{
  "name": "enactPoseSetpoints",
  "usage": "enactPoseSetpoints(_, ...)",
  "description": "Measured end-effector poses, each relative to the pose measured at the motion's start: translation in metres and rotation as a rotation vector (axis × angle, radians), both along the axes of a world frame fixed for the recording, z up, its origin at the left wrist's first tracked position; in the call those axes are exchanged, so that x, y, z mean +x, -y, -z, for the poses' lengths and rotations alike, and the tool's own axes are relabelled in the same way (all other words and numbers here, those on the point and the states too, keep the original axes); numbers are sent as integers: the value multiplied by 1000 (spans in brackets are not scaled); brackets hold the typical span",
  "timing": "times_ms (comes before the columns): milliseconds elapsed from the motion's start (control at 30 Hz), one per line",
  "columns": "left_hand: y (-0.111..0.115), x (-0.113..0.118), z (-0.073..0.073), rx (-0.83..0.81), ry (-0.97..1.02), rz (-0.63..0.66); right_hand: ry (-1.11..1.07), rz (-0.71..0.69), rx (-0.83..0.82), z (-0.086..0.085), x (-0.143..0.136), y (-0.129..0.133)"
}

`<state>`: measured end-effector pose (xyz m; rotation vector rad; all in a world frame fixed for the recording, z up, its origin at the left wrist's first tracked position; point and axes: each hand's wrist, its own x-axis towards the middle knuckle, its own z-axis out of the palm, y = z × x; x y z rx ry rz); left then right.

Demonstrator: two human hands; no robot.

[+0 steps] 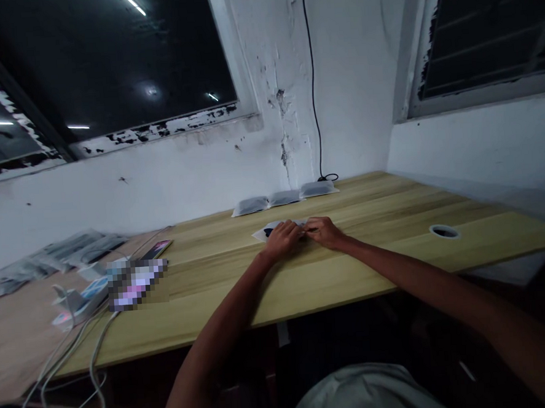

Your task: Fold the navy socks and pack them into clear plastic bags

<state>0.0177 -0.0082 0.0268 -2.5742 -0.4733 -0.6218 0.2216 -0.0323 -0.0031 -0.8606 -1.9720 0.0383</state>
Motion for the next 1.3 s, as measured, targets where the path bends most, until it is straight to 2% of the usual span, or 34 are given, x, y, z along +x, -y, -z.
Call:
enactPoseSetpoints(267,-11,-15,-26,78,-29,-99,-215,-65,-35,-23,10,-5)
enactPoseSetpoints(400,-15,-18,-31,33,8,-114,-280,-86,-58,-31,12,-7)
enactPoseSetpoints(500,-16,-21,-28,-91,114,-59,-335,-108,-149,-28,15,-5)
enactPoseSetpoints(600,-18,-31,-21,-351,196,103,-381,-203,-321,-20,23,-3)
enactPoseSetpoints(667,-20,-38,-17,-531,182,173,-387,-270,-428,-16,29,-3)
enactPoseSetpoints(733,-21,-42,-13,-617,138,166,-359,-314,-518,-13,34,-4)
enactPoseSetpoints(833,-20,-38,-8,-554,54,113,-300,-344,-628,-15,37,-4)
enactPoseSetpoints(1067,-14,-15,9,-193,17,32,-304,-414,-739,-17,42,-2)
enactPoseSetpoints(1200,-15,-10,9,-105,17,-136,-377,-419,-723,-14,44,-7)
enactPoseSetpoints(1300,-15,-7,8,-54,37,-227,-345,-339,-616,-15,40,-7)
